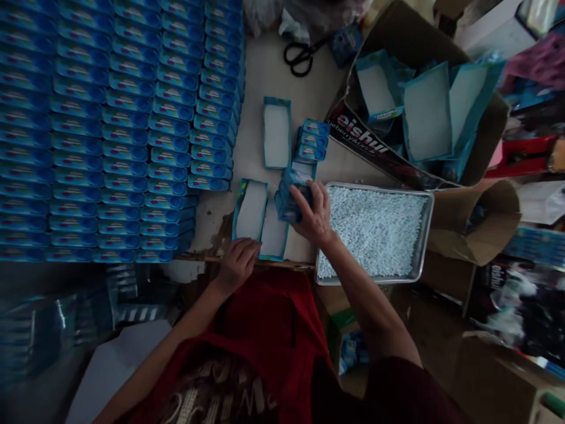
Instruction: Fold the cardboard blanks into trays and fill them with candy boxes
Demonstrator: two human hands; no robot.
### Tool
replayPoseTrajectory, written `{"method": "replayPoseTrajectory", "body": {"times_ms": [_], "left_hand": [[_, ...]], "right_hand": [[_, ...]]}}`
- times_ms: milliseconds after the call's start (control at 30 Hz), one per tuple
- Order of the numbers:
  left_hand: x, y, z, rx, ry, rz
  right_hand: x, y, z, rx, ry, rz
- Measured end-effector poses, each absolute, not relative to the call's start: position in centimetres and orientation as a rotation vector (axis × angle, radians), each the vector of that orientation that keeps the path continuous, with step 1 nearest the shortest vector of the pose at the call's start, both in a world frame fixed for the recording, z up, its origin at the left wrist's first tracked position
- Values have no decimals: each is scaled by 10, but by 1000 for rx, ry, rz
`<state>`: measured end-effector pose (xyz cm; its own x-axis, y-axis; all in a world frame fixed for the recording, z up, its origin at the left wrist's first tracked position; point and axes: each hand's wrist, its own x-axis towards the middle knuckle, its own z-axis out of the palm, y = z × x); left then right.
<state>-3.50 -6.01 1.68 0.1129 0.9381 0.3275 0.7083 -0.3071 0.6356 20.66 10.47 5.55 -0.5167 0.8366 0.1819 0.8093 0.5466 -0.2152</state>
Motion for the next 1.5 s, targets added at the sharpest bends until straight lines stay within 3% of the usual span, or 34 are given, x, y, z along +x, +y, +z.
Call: {"method": "replayPoseTrajectory", "body": {"times_ms": [167,333,567,800,967,1167,1300,1500], "left_hand": [[40,29,-1,1824,1831,829],[44,65,-9,1599,2011,700],[59,100,-16,946,1786,971],[113,116,17,-12,1425,1096],[143,129,16,-137,1321,1016],[165,156,-6,-92,1308,997],[149,128,10,-3,1373,1022],[75,119,68,554,1462,1153]], "right_hand": [[247,155,12,-1312,-2624,161],[256,166,13,-1416,-2657,455],[235,194,29,-1443,-2668,532],[236,240,65,-1500,-2638,606],[211,328,78,-1374,-2660,666],[161,384,41,-1944,-2622,712],[183,356,64,-1979,-2445,676],[273,227,142,-2060,-1779,701]]}}
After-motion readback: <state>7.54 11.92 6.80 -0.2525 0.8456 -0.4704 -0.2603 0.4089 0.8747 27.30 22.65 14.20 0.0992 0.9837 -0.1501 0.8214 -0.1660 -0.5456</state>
